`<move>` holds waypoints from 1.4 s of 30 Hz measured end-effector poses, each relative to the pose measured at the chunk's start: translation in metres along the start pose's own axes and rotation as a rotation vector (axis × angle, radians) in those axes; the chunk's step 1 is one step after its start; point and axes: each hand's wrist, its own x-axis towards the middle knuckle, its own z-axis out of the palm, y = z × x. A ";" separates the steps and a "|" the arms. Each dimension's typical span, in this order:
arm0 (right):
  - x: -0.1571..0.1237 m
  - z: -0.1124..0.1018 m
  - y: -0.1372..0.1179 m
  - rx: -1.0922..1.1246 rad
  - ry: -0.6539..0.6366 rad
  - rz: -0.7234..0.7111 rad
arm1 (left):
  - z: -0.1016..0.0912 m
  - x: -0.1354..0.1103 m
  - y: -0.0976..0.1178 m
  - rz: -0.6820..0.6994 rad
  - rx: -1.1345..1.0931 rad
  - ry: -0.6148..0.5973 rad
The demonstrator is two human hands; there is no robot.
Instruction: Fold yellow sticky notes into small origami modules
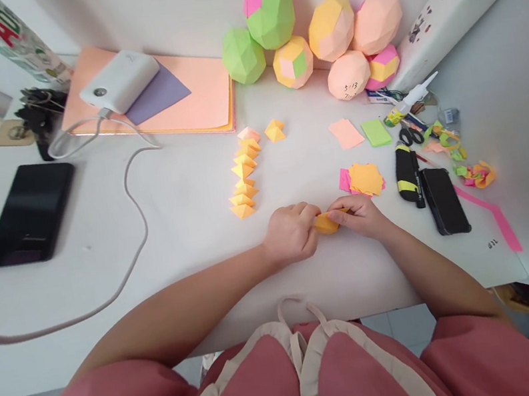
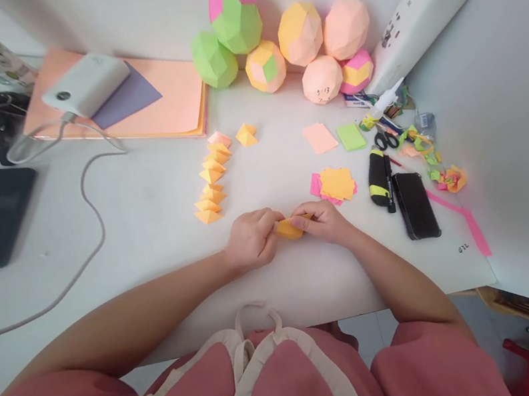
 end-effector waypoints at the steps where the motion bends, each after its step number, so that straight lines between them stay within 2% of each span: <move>1: 0.000 0.000 0.000 0.012 0.005 0.002 | 0.000 0.000 0.000 0.003 -0.006 0.010; 7: 0.001 0.001 0.002 0.106 0.007 0.027 | 0.002 0.004 0.000 0.007 -0.090 0.067; 11: 0.001 0.002 0.002 0.167 0.006 0.056 | 0.007 0.005 -0.002 -0.081 -0.156 0.135; 15: 0.001 0.004 0.002 0.229 0.004 0.102 | 0.007 0.005 -0.004 -0.207 -0.280 0.110; 20: 0.002 0.005 0.001 0.260 0.007 0.143 | 0.007 0.006 -0.007 -0.379 -0.527 0.078; 25: 0.004 0.005 0.002 0.316 0.081 0.150 | 0.011 0.008 -0.011 -0.459 -0.773 0.115; 31: 0.007 0.004 0.005 0.356 0.143 0.139 | 0.012 0.009 -0.014 -0.454 -0.910 0.143; 36: 0.008 0.002 0.006 0.385 0.135 0.149 | 0.014 0.008 -0.016 -0.405 -0.937 0.161; 39: 0.007 0.001 0.004 0.387 0.129 0.162 | 0.016 0.007 -0.017 -0.345 -0.922 0.174; 42: 0.007 0.000 0.000 0.367 0.120 0.178 | 0.018 0.007 -0.018 -0.232 -0.814 0.194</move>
